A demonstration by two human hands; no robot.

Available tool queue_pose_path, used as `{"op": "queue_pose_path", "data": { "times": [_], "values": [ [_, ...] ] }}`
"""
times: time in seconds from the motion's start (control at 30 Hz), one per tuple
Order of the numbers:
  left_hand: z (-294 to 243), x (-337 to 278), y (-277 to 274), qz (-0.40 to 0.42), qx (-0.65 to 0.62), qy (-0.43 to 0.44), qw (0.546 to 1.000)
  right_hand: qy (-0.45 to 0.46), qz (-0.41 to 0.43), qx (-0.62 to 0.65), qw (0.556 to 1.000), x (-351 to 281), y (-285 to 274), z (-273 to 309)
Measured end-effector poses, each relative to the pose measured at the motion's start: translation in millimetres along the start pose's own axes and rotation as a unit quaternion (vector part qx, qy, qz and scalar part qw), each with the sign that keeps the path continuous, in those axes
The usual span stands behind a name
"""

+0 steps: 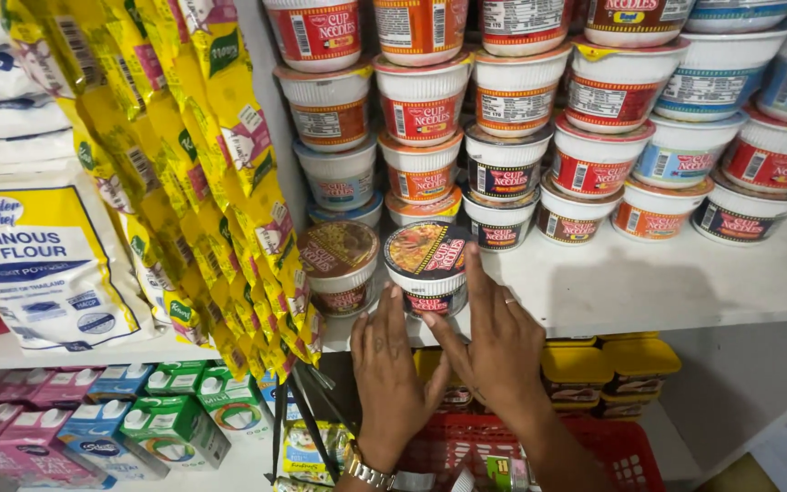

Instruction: The recorder is taking cup noodles from a red plastic crate and stacking them neatly on grocery store shelves.

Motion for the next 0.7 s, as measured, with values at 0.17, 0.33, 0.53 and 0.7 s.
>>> {"op": "queue_pose_path", "data": {
  "times": [0.17,0.33,0.53,0.7],
  "values": [
    [-2,2,-3,0.003,-0.007,-0.006,1.0,-0.003,-0.002,0.006,1.0,3,-2,1],
    [-6,4,-6,0.01,-0.002,0.002,1.0,0.032,0.029,0.034,0.998,10,2,-5],
    [-18,15,-21,-0.03,-0.022,0.008,0.999,0.056,-0.042,0.282,0.957,12,12,-3],
    [-19,25,-43,-0.065,-0.009,-0.008,0.998,-0.013,-0.086,0.392,0.916,29,23,12]
  ]
}}
Point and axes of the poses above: each hand's wrist, its own x-axis towards the middle knuckle, its own y-axis out of the palm, z = x × y, the point moved 3 cm from there along x, towards the middle knuckle, and after that the axes turned 7 degrees about z, right-handed, at the moved point
